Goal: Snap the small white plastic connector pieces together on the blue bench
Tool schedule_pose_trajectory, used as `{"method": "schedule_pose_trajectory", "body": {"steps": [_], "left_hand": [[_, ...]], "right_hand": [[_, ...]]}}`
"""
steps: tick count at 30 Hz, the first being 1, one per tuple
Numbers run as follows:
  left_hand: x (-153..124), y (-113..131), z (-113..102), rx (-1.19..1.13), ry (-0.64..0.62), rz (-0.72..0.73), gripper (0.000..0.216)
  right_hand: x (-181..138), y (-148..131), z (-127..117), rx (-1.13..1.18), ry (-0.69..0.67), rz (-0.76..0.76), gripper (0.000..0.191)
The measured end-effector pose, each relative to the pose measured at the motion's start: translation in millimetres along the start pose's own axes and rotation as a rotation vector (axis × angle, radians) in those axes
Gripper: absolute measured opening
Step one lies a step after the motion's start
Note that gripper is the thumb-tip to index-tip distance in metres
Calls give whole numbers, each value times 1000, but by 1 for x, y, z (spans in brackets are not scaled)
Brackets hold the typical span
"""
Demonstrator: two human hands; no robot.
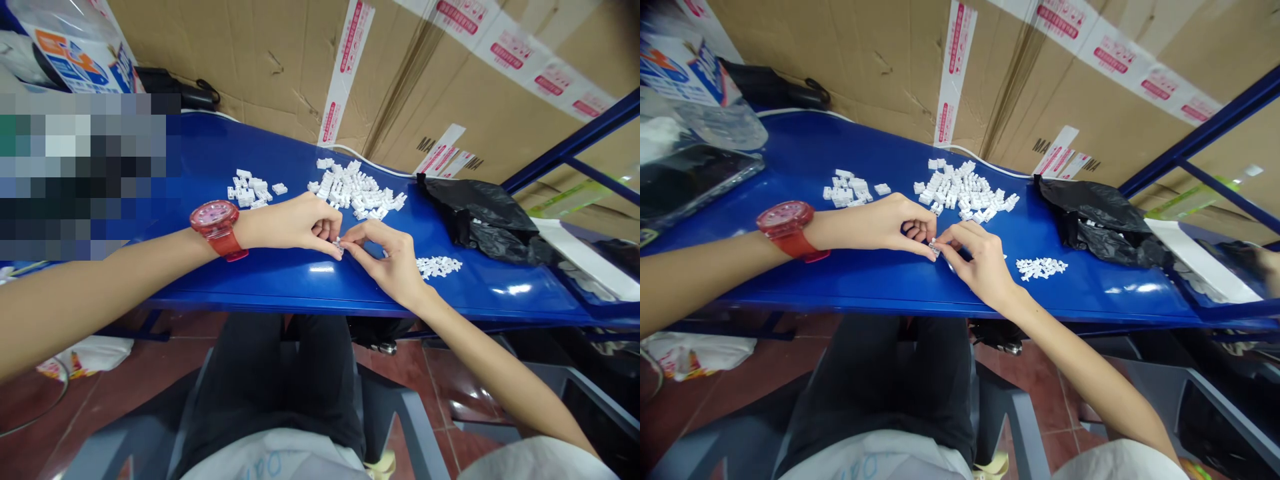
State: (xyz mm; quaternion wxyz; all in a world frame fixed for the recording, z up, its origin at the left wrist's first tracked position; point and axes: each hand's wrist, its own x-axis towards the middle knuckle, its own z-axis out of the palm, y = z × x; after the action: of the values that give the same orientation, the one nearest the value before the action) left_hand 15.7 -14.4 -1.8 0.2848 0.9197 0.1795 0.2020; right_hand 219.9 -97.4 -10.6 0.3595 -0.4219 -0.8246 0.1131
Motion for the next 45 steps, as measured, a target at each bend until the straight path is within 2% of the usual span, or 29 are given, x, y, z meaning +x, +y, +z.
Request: {"method": "schedule_pose_trajectory", "body": {"steps": [3,9,12,16,19,22,27,32,41,45], "left_hand": [[0,1,0,14,0,-5,31],[-2,0,-2,69,-25,10,28],[-3,3,-2,113,-25,0,29],[-4,6,-2,126,44,27,32],[-4,5,-1,137,6,77,40],[-3,4,2,133,-3,116,40],[-3,6,5,94,6,93,21],[-2,9,7,80,-7,108,32],[-2,13,11,83,-8,114,21],[-2,12,15,66,51,65,19]], "right_hand": [[0,2,1,-4,-4,0,11],[-1,2,2,-60,-60,-96,11],[-4,8,-5,-120,-10,-125,14],[-7,23,-17,-251,153,-59,14],[-9,32,-19,-303,91,-7,14],[-9,34,-17,-267,33,31,13],[-9,29,-15,-180,49,73,9],[-9,23,-15,-140,7,60,8],[-11,24,-14,-216,25,45,8],[-11,18,-14,-33,65,94,9]]}}
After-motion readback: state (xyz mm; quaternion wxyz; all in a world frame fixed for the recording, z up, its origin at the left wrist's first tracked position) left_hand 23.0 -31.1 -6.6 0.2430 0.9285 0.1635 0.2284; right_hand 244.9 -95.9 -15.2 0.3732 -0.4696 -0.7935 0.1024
